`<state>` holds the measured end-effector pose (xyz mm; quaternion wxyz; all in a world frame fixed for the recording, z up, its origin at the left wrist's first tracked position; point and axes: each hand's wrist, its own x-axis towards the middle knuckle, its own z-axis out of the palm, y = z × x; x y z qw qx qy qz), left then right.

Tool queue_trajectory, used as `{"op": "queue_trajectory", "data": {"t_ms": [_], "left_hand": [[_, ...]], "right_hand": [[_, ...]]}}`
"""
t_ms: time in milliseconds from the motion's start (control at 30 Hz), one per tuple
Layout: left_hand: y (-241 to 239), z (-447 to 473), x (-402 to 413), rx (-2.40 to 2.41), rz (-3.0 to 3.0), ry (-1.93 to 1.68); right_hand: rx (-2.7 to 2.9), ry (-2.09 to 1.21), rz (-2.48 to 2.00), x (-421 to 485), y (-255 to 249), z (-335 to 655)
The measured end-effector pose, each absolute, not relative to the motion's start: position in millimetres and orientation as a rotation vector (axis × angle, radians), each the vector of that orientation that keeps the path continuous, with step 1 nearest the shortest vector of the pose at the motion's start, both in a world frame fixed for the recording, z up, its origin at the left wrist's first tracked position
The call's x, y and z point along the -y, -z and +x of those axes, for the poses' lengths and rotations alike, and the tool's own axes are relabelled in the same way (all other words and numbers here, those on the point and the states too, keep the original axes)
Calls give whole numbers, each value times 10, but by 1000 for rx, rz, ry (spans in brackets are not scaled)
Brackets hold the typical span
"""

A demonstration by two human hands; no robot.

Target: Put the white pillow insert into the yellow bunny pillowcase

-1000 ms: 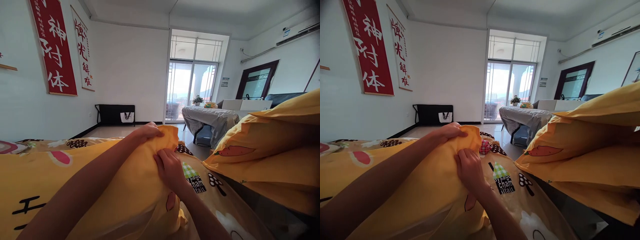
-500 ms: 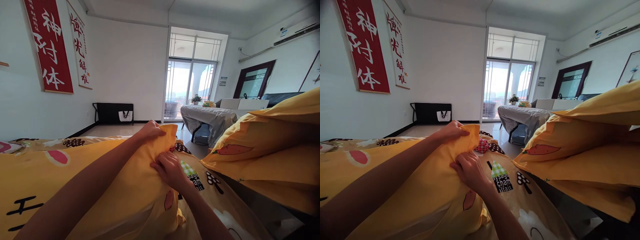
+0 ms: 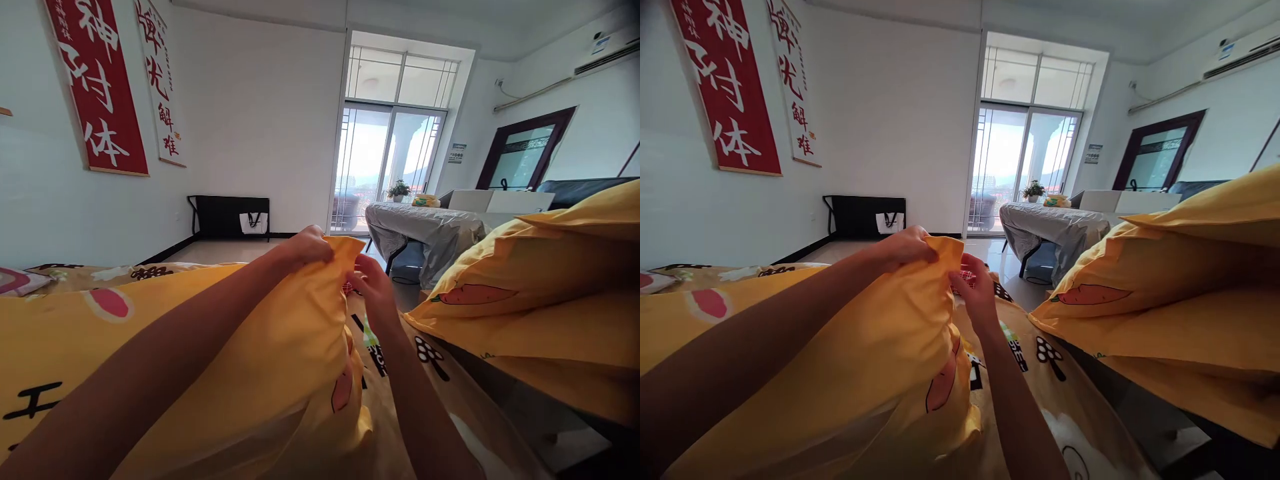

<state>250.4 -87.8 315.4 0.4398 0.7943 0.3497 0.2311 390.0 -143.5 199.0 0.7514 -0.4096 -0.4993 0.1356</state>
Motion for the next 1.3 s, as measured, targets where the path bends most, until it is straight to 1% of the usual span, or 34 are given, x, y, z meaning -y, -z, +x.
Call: {"op": "queue_trajectory", "data": {"t_ms": [67,133,233,367,467,500,567,700,767,867,967,1133,1200,1300], "left_hand": [[-3144,2527,878,-785,1966,-582],[-3131,2522,858,-719,1996,-633],[-3124,2394,804,-680,2150,-732],[-3077,1967,724,-704,2554,-809],[-2960,1581,658,-864,2783,-613],[-2912,1469,643,-890,2794,-540],[-2828,1292,633,-887,2723,-522],[-2764,1111,661,-831,2414,-534],[-2771,1056,654,-854,2362,-529],[-2781,966,614,-908,2478,-494],[-2785,912,599,-909,2534,-369],[-2818,1035,662,-890,2778,-327],[-2820,1103,682,-885,2826,-364],[-2786,1154,699,-956,2575,-551]], "right_hand": [[1152,-605,-856,1323,-2086,3901],[1161,-783,-797,1228,-2171,3867],[1146,-805,-772,1160,-2259,3843],[1081,-792,-795,1172,-2299,3905],[1035,-850,-811,1175,-2317,3964],[1034,-866,-823,1166,-2328,3980],[1051,-883,-869,1137,-2359,4003],[1080,-900,-902,1073,-2425,3997],[1078,-902,-870,1056,-2443,3964],[1129,-884,-847,1053,-2458,3907],[1191,-797,-830,1068,-2485,3872],[1193,-646,-886,1130,-2557,3870],[1188,-592,-914,1161,-2570,3911],[1149,-524,-903,1174,-2547,3985]]}}
